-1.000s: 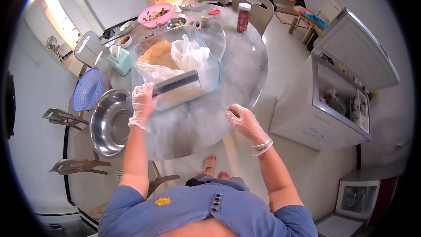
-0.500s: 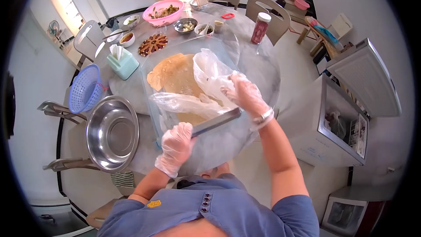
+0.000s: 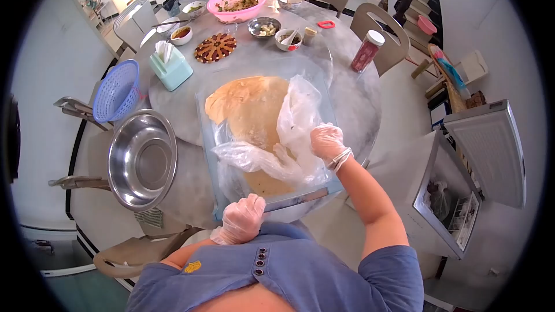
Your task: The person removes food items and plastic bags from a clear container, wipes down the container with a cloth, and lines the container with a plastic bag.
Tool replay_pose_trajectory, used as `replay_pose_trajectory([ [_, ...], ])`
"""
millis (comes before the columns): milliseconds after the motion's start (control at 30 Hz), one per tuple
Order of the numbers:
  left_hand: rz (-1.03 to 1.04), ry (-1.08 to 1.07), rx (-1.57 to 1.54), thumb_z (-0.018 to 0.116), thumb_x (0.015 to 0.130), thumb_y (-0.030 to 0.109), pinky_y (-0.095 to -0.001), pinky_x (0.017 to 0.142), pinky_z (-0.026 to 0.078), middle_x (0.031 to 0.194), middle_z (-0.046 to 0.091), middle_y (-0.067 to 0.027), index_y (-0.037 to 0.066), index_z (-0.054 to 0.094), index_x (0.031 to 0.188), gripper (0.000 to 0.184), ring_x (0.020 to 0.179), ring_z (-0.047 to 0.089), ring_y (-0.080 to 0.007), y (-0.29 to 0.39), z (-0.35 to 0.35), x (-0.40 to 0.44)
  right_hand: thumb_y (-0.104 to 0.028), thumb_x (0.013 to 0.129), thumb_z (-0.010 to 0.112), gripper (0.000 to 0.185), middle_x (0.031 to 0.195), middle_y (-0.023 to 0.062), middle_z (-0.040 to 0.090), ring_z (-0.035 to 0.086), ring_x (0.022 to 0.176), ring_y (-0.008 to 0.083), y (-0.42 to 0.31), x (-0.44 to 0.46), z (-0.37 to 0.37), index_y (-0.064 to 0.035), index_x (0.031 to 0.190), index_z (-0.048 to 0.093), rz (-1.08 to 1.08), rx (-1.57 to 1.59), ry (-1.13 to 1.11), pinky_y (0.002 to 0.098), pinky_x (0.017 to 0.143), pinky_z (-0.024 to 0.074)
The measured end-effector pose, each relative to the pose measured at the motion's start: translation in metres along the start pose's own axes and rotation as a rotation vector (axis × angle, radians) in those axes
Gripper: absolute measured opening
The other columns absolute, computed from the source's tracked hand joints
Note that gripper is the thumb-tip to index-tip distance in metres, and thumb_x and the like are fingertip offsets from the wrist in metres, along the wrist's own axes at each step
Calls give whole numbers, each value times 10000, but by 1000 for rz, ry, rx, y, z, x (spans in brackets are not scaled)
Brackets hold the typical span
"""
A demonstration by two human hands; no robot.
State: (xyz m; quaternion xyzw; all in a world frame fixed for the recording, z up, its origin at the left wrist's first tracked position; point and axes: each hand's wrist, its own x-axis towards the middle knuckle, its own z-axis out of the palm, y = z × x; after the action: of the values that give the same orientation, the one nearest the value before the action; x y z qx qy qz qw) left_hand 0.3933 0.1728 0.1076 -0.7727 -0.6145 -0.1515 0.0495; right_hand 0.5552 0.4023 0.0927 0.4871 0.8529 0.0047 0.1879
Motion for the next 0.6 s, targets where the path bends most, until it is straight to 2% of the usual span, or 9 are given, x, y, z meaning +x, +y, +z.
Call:
replay_pose_trajectory([
  [33, -13, -33, -3, 665, 605, 248, -297, 424, 396, 676, 442, -48, 102, 455, 716, 279, 515, 494, -187, 2, 0, -2, -268, 666, 587, 265, 859, 152, 602, 598, 778, 269, -1, -1, 4, -37, 789, 632, -25, 7, 103, 405, 645, 480],
  [67, -25, -36, -3, 665, 605, 248, -297, 424, 396, 676, 442, -48, 102, 455, 716, 279, 515, 494, -187, 4, -2, -3, -228, 681, 562, 227, 843, 179, 599, 591, 814, 297, 1, -3, 6, -44, 806, 614, -38, 34, 76, 405, 660, 472],
  [100, -40, -143, -71, 667, 626, 267, -310, 430, 413, 691, 459, -59, 94, 457, 733, 292, 527, 520, -198, 4, -4, -4, -228, 681, 562, 227, 843, 179, 599, 591, 814, 297, 3, -7, -4, -44, 806, 614, -50, 28, 73, 405, 660, 472],
  [133, -56, -249, -128, 669, 646, 286, -322, 437, 431, 705, 476, -69, 86, 458, 750, 308, 538, 546, -208, 4, -7, -5, -209, 685, 549, 212, 841, 183, 598, 585, 820, 313, 4, -10, -14, -43, 807, 598, -87, 229, 48, 402, 671, 466],
  [167, -72, -247, -120, 669, 646, 286, -322, 437, 431, 705, 476, -69, 86, 458, 750, 308, 538, 546, -208, 3, -11, -6, -190, 688, 537, 197, 839, 187, 597, 579, 827, 328, 4, -13, -24, -41, 809, 582, -127, 427, 21, 399, 682, 459],
  [267, -106, -408, -243, 650, 696, 330, -353, 467, 458, 748, 508, -94, 67, 459, 800, 342, 590, 587, -240, 6, -21, -11, -134, 721, 496, 137, 812, 188, 594, 572, 801, 355, 8, -26, -46, -57, 818, 555, -119, 529, 79, 416, 687, 446],
  [367, -65, -440, -328, 622, 733, 357, -375, 495, 471, 782, 524, -105, 60, 458, 833, 354, 645, 599, -271, -6, -28, -12, -136, 746, 471, 141, 781, 191, 593, 569, 766, 371, 8, -32, -59, -55, 836, 544, -169, 535, 205, 439, 677, 436],
  [433, -23, -545, -409, 588, 770, 365, -381, 575, 481, 831, 537, -113, 57, 482, 919, 358, 718, 592, -289, -13, -40, -12, -136, 760, 458, 139, 775, 196, 586, 557, 753, 389, 5, -48, -77, -56, 846, 533, -181, 504, 209, 452, 670, 429],
  [600, -9, -573, -629, 553, 805, 368, -365, 697, 467, 938, 567, -114, 75, 505, 1056, 389, 854, 572, -283, -50, -58, -17, -123, 758, 473, 115, 779, 194, 580, 547, 768, 389, -7, -77, -117, -56, 835, 525, -172, 496, 299, 444, 670, 428],
])
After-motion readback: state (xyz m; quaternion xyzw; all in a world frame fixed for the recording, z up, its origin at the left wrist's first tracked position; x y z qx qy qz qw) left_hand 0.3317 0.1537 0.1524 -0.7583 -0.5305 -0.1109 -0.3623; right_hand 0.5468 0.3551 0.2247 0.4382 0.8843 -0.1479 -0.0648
